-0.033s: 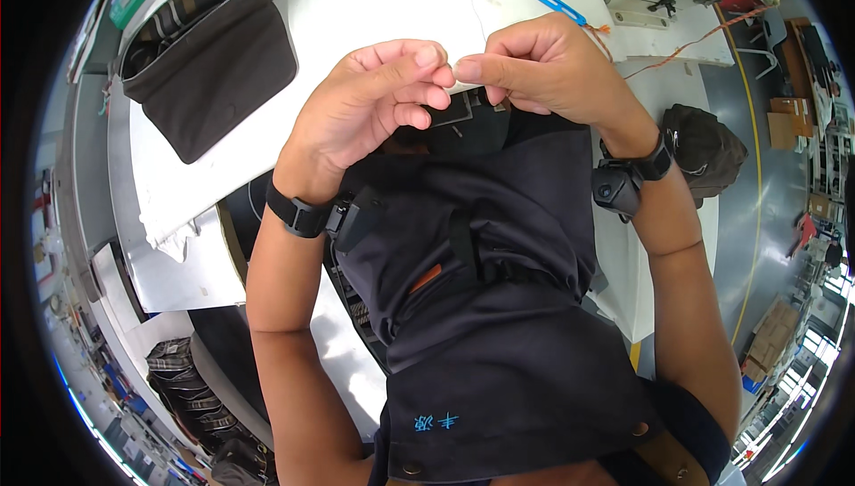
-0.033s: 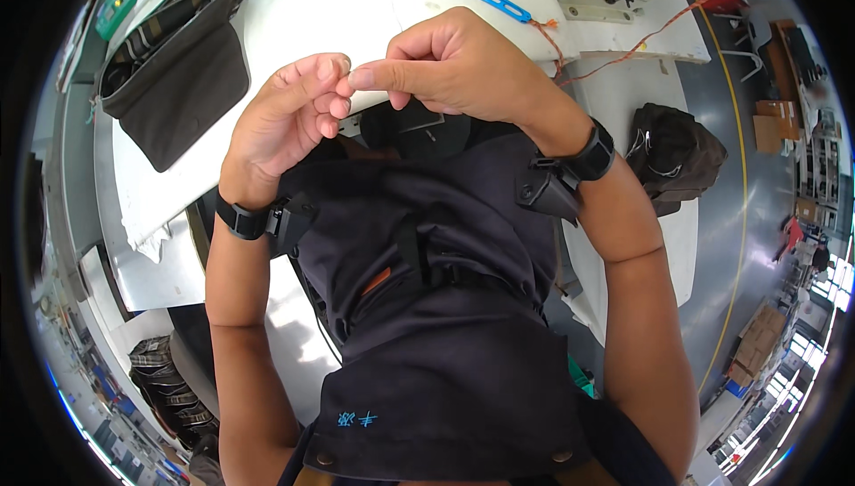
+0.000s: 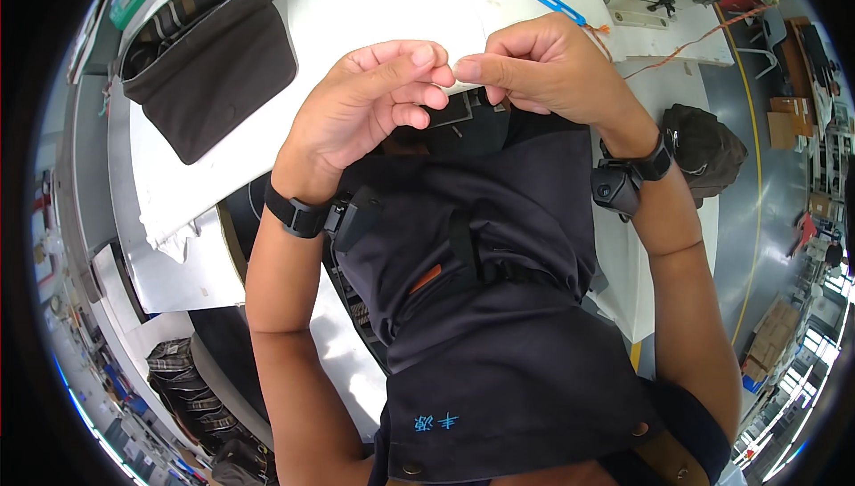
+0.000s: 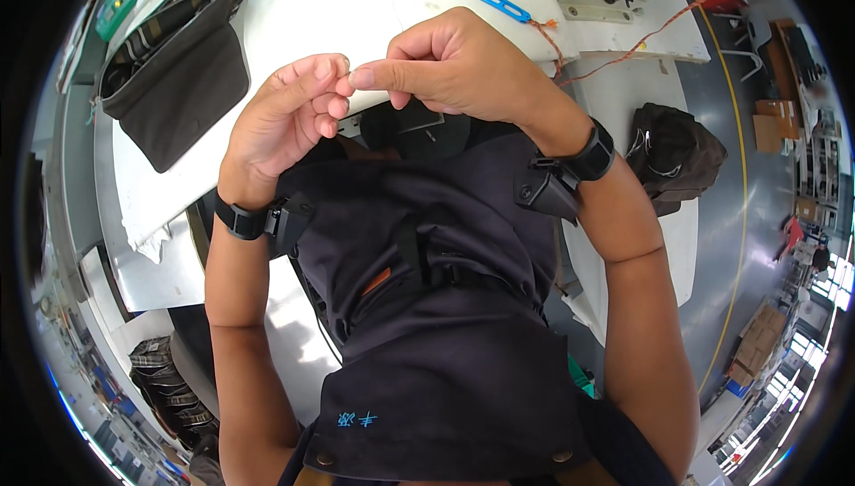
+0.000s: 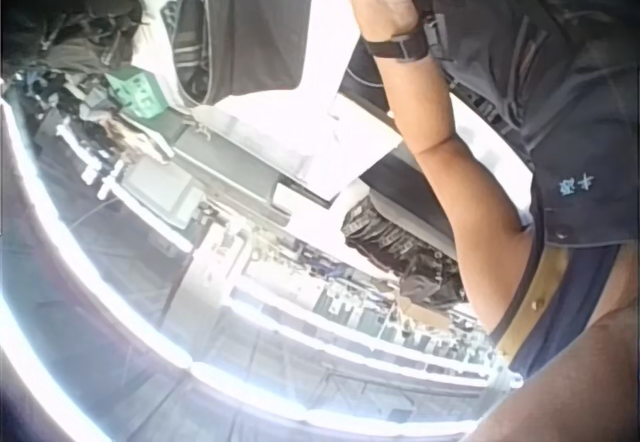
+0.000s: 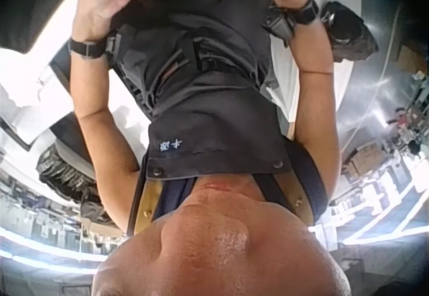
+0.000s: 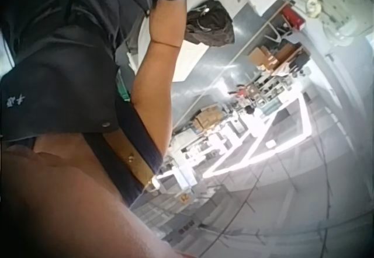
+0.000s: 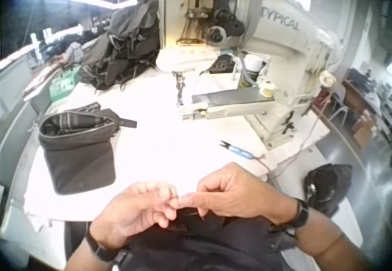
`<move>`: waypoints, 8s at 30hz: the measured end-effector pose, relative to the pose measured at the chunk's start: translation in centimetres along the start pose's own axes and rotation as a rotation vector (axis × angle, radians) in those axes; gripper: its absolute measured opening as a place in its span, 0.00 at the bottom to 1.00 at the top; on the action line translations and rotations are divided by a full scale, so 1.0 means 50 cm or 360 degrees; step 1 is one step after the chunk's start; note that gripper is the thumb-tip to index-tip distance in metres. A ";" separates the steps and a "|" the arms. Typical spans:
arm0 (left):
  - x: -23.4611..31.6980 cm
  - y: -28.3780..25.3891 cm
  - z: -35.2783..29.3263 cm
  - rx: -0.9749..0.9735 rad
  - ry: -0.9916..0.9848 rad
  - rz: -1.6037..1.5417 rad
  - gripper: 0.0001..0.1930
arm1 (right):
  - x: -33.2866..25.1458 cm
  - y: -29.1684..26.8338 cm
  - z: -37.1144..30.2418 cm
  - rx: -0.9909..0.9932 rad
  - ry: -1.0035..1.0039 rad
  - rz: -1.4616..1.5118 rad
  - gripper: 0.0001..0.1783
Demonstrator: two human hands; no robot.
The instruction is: Sewing and assembling a fabric bag using an industrial sewing machine.
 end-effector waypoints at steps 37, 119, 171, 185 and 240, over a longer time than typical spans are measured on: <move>0.019 0.090 -0.010 0.0435 0.0137 0.1481 0.08 | 0.017 0.006 -0.004 0.0207 -0.0245 -0.0841 0.14; -0.038 0.076 -0.001 0.0386 0.0243 0.0684 0.07 | 0.029 0.019 -0.012 0.0270 -0.0272 -0.0404 0.15; 0.008 0.076 0.001 0.0414 -0.0237 0.1270 0.08 | 0.013 0.008 -0.015 0.0180 -0.0217 -0.1109 0.17; -0.031 0.030 -0.006 -0.0227 0.0045 0.0095 0.07 | 0.013 0.018 -0.008 0.0067 -0.0318 -0.0341 0.15; -0.042 0.055 -0.007 0.0349 0.0030 0.1007 0.07 | 0.015 0.012 -0.024 0.0265 -0.0163 -0.0926 0.16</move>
Point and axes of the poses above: each hand's wrist, its own z-axis towards the middle knuckle, its own y-axis out of the palm, x = y × z, the point moved 1 cm from there along z, towards the middle knuckle, and after that the axes turned 10 degrees about -x, right-handed, at the moved point
